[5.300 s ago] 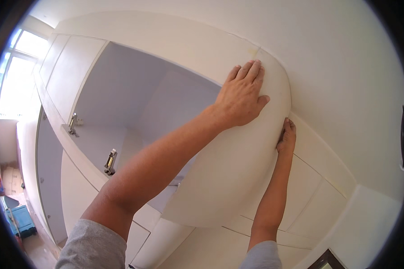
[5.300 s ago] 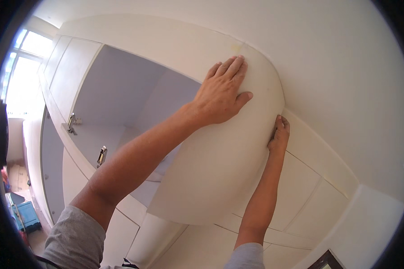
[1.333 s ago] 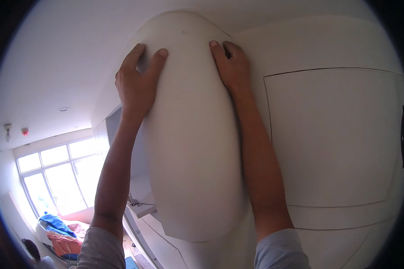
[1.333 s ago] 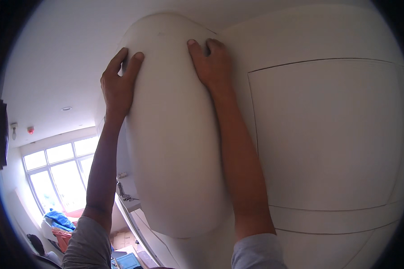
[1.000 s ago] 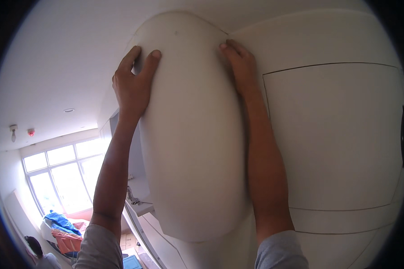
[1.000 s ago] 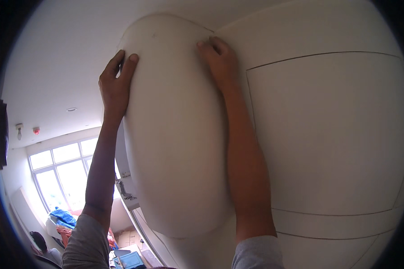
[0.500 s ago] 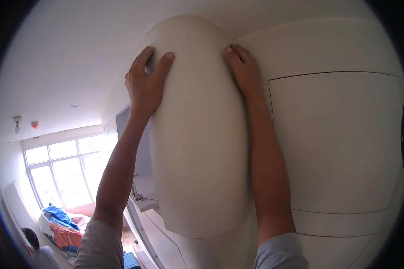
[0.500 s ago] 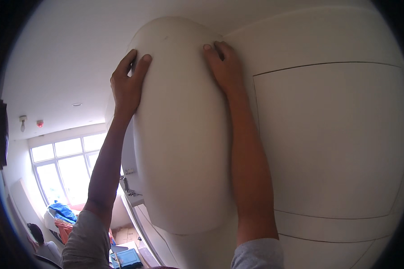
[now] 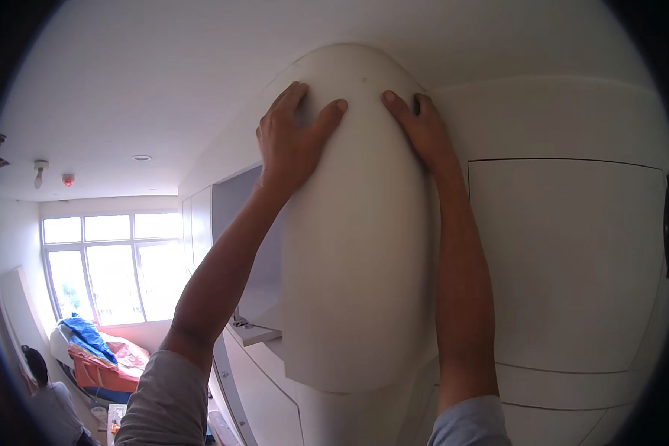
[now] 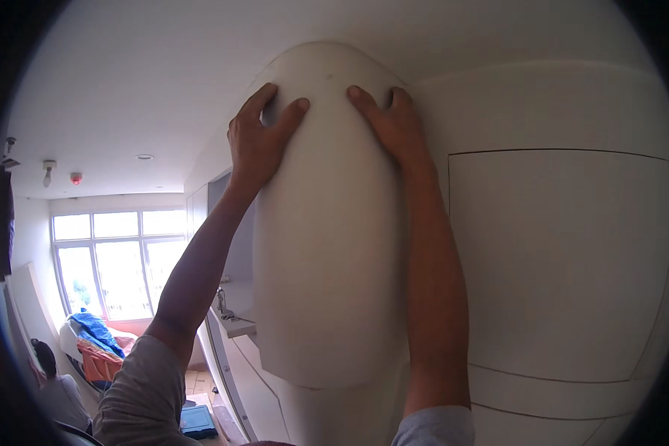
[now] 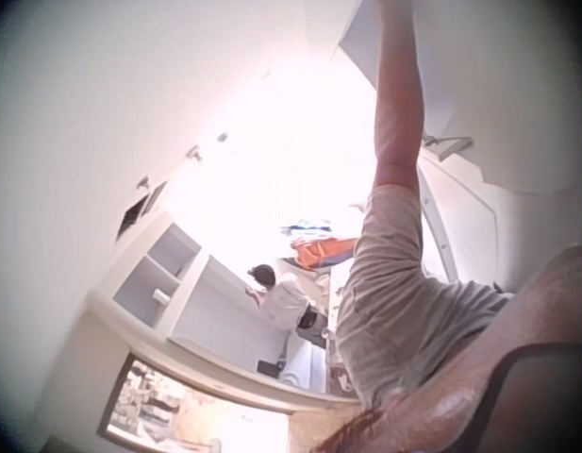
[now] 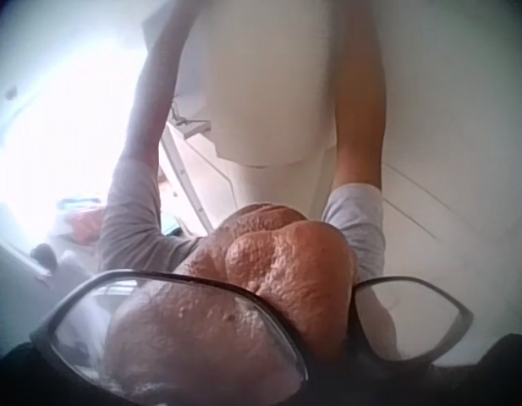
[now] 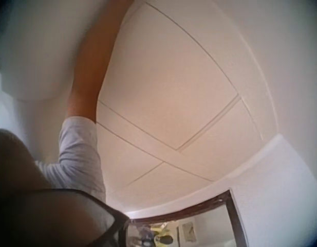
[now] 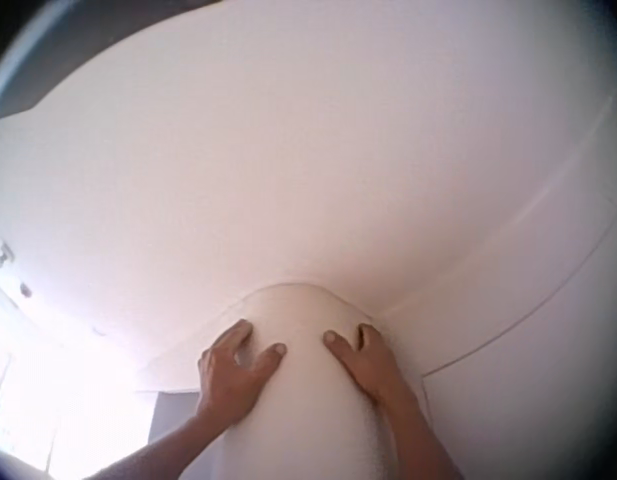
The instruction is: The person marks a laminate sheet with a pencil, trims the edge with a scraper tool, and then applies the sheet to the curved surface of a cabinet side.
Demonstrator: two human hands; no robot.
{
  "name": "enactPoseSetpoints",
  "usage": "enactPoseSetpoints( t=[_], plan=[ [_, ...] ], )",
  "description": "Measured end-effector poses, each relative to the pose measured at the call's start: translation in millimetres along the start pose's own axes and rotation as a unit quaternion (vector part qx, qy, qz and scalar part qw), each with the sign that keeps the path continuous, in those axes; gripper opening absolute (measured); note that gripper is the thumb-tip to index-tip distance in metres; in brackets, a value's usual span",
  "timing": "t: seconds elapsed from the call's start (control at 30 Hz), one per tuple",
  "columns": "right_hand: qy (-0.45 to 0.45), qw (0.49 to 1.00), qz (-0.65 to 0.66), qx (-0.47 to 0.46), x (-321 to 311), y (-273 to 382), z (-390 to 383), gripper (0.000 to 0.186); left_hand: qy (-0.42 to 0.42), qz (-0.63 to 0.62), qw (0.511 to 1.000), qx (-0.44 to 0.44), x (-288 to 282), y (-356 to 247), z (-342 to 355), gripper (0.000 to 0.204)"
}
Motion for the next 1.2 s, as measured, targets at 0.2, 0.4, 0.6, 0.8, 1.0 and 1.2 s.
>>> enactPoseSetpoints(
  t=[0.2, 0.4, 0.6, 0.8, 1.0, 1.2],
  plan=[
    [-0.01, 1.0, 0.018, 0.008, -0.6, 4.1, 3.1, 0.126, -0.013, -0.008, 1.0, 0.012, -0.1, -0.7, 3.9, 0.079],
    [0.032, 0.997, 0.02, 0.067, 5.5, 16.6, 4.7, 0.125, 0.022, 0.0, 1.0, 0.002, 8.4, 6.6, 0.5, 0.078],
    [0.015, 0.994, 0.034, 0.104, 8.1, 17.5, 7.1, 0.128, -0.016, 0.001, 0.999, 0.045, 3.3, 5.7, 3.9, 0.074],
    [-0.009, 0.995, 0.005, 0.097, 11.6, 5.9, 29.1, 0.121, -0.021, -0.005, 0.998, 0.054, 7.1, 5.2, 2.5, 0.073],
    [0.055, 0.993, 0.077, 0.068, 24.2, 31.5, 25.8, 0.108, 0.014, -0.029, 0.999, 0.018, 2.4, 2.5, 3.9, 0.079],
    [0.1, 0.979, 0.137, 0.116, 41.5, 18.1, 39.7, 0.091, -0.013, -0.023, 0.999, 0.028, 4.8, 9.5, 3.3, 0.075]
  ],
)
Point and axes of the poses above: each hand's wrist, its own z-axis towards the middle knuckle, its own x-axis out of the palm, y = z × x, the point moved 10 cm from there along z, towards the middle knuckle, and after that the axes turned 12 degrees about -y, right-handed, at the moved point
